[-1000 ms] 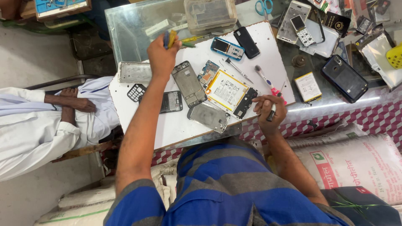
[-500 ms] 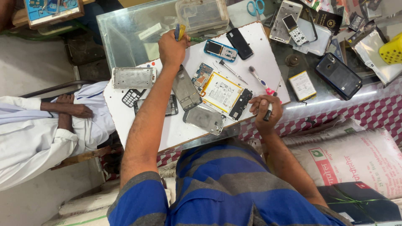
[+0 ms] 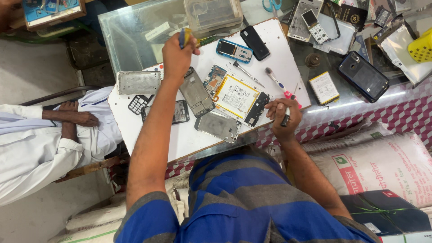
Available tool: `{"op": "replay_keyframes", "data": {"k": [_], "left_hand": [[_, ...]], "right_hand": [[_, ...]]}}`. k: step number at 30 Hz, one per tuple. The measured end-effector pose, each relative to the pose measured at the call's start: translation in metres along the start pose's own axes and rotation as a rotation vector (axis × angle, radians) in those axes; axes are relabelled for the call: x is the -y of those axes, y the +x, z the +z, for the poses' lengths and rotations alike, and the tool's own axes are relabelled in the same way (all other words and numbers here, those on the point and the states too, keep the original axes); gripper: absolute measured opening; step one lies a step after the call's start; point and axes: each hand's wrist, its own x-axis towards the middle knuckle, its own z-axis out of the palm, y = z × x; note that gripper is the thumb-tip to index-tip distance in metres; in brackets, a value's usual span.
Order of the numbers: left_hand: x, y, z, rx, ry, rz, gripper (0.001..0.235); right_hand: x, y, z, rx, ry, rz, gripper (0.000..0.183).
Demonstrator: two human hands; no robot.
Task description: The person disassembles and reassembles a smartphone on a cluttered workbench. They use a screwdriver to remove screws, detach the back cover, and handle internal components such as the battery and circuit board. The person then reassembles the device by aligning parts and securing screws.
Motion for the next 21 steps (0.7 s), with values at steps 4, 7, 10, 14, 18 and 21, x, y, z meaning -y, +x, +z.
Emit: {"op": "replay_keyframes", "data": {"k": [4, 7, 10, 14, 18, 21], "left_hand": [[-0.003, -0.046, -0.028, 0.15, -0.566, -0.226, 0.023], [0.001, -0.097, -0.04, 0.259, -1.001, -0.38, 0.025], [0.003, -0.145, -0.038, 0.272, -1.177, -0.391, 0.021], [0.006, -0.196, -0.027, 0.259, -1.258, -0.351, 0.014], [0.012, -0.224, -0.016, 0.328, -1.276, -0.297, 0.012], [0.013, -0.237, -0.007, 0.318, -1.217, -0.269, 0.016]], "right_hand": [[-0.01, -0.002, -0.002, 0.001, 0.065, -0.012, 0.028], [-0.018, -0.001, -0.004, -0.003, 0.191, 0.019, 0.048], [-0.012, -0.01, -0.008, -0.046, 0.416, 0.203, 0.066], [0.011, -0.017, -0.009, 0.049, 0.594, 0.273, 0.082], [0.036, -0.017, 0.002, 0.247, 0.538, 0.288, 0.053], [0.054, -0.01, 0.019, 0.372, 0.369, 0.24, 0.027]]}}
